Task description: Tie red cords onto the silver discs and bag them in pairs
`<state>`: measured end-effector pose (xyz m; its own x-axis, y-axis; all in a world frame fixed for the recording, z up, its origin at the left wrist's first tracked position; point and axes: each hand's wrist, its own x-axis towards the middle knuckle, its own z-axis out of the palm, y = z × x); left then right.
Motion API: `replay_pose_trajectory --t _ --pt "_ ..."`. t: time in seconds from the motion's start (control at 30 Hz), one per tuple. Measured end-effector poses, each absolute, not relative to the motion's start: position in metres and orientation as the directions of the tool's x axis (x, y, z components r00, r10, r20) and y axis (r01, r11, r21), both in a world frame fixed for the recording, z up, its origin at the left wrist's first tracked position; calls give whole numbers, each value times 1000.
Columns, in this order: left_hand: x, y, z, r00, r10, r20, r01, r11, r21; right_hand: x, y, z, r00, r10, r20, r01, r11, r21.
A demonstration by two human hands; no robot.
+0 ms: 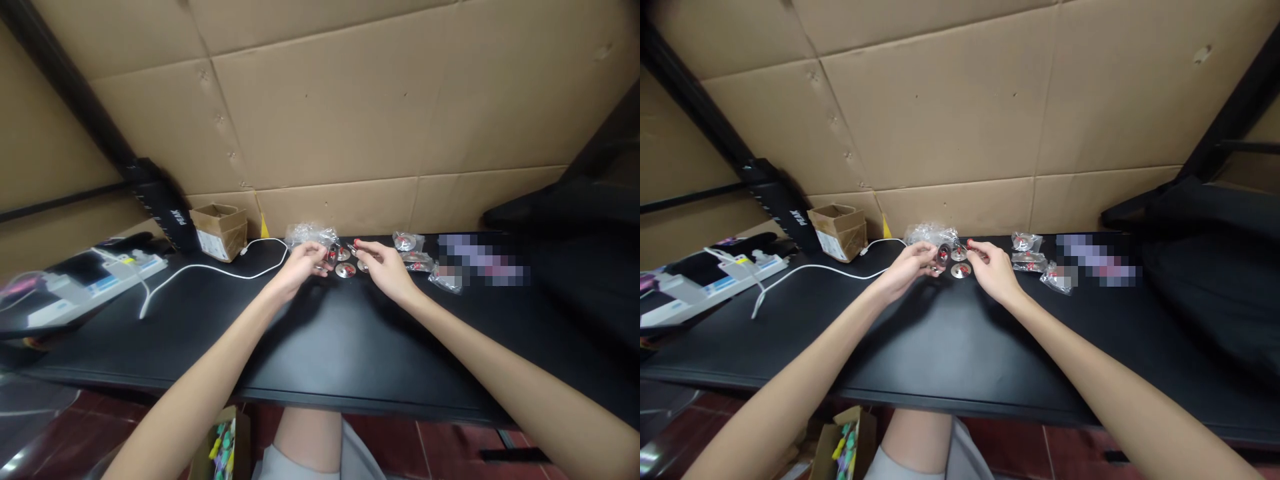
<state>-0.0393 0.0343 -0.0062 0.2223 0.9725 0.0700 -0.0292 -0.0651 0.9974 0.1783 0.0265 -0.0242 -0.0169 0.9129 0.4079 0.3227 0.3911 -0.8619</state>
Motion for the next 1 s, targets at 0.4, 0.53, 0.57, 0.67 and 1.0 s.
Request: replay_pose_trajectory --t 0.4,0.53,0.57,0.67,1.0 --pt "-27 31 -12 348 891 -293 -352 414 839 172 -9 4 -441 530 725 442 831 -338" --pt "-28 32 -16 365 882 -298 -354 428 832 176 -6 3 -535 506 676 435 851 -293" --pt "-28 32 -15 365 883 -295 -352 425 834 178 -3 1 -554 509 659 451 849 -276" --pt "-28 30 -10 337 901 -272 -350 388 853 188 10 -4 -534 555 637 544 803 -243" --pt "-28 30 -11 328 927 -181 -248 269 931 184 12 -5 -428 586 688 553 772 -314"
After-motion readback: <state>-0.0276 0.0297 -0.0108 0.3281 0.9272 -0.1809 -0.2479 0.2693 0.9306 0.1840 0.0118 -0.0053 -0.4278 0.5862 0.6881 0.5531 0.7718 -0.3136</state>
